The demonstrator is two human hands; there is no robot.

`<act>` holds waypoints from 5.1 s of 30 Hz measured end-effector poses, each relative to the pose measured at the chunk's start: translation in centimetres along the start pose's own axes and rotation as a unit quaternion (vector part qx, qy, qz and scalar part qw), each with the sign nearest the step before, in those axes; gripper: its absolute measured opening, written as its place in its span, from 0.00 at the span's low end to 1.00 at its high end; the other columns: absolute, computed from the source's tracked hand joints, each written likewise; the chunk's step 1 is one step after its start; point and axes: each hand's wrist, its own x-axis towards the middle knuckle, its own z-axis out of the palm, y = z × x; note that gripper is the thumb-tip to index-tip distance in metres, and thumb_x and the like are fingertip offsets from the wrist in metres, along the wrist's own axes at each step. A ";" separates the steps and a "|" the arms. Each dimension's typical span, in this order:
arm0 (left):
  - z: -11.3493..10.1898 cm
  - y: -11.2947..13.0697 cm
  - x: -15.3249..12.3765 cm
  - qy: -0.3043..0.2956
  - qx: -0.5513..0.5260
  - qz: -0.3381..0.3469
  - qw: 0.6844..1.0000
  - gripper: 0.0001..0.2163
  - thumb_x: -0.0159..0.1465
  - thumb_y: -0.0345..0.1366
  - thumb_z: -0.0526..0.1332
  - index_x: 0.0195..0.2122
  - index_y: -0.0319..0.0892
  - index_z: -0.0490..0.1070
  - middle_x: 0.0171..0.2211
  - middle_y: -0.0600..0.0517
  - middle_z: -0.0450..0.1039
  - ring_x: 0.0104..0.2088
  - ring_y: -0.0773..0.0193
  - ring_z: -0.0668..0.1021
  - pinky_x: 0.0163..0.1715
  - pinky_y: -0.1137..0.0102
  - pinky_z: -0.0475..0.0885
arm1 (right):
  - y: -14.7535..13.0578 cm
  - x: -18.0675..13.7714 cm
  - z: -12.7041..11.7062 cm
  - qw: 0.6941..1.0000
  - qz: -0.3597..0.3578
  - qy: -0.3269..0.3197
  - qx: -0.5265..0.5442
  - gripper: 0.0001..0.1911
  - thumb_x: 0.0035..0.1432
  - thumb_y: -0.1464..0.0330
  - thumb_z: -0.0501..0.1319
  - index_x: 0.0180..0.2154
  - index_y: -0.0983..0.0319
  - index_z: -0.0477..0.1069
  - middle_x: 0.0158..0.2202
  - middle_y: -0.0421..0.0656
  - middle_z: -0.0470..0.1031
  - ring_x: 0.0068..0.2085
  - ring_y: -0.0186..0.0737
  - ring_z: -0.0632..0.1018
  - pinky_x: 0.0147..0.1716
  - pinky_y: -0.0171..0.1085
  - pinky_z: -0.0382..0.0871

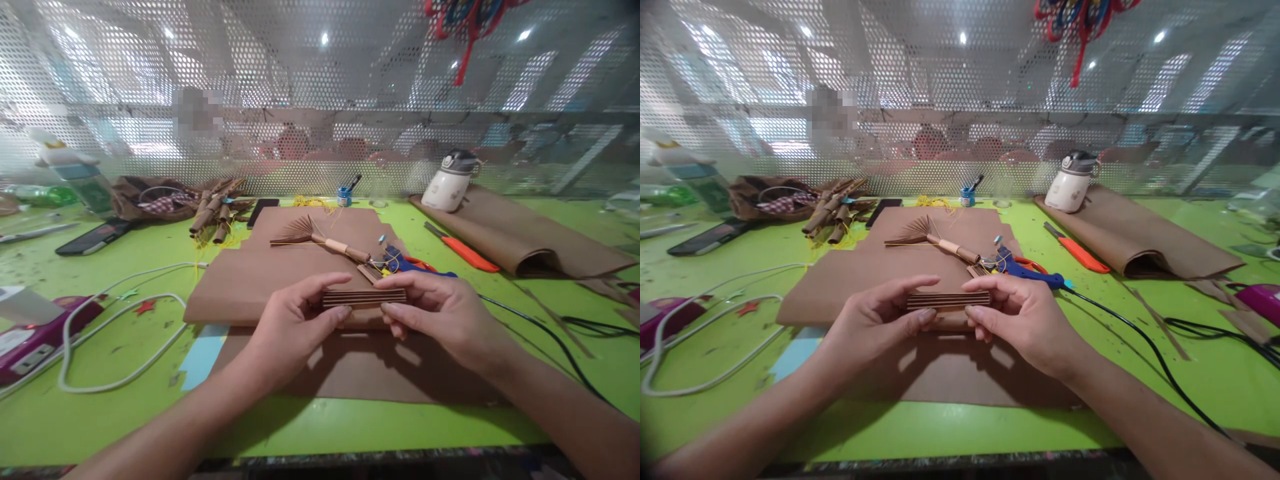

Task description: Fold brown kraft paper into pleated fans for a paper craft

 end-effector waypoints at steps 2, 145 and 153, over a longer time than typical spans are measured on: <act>0.0 0.0 0.0 0.003 0.004 0.006 1.000 0.20 0.57 0.34 0.62 0.51 0.41 0.69 0.34 0.49 0.77 0.34 0.61 0.77 0.34 0.69 0.71 | 0.1 0.0 0.0 1.000 0.003 0.000 0.004 0.13 0.52 0.70 0.63 0.42 0.64 0.70 0.21 0.37 0.72 0.22 0.29 0.73 0.24 0.28 0.68; 0.0 0.6 0.3 -0.007 -0.245 -0.147 0.958 0.15 0.58 0.36 0.62 0.44 0.39 0.64 0.19 0.57 0.64 0.21 0.71 0.66 0.23 0.76 0.59 | 1.7 1.8 0.5 0.889 -0.205 0.119 -0.391 0.12 0.57 0.74 0.54 0.44 0.61 0.68 0.41 0.46 0.72 0.42 0.42 0.72 0.44 0.41 0.64; -0.1 1.1 0.2 -0.020 -0.314 -0.110 0.943 0.12 0.59 0.39 0.61 0.40 0.36 0.70 0.17 0.59 0.57 0.20 0.73 0.63 0.23 0.75 0.57 | -0.1 0.8 2.3 0.984 0.035 -0.050 0.167 0.20 0.53 0.68 0.63 0.48 0.60 0.65 0.32 0.40 0.69 0.33 0.34 0.73 0.36 0.36 0.69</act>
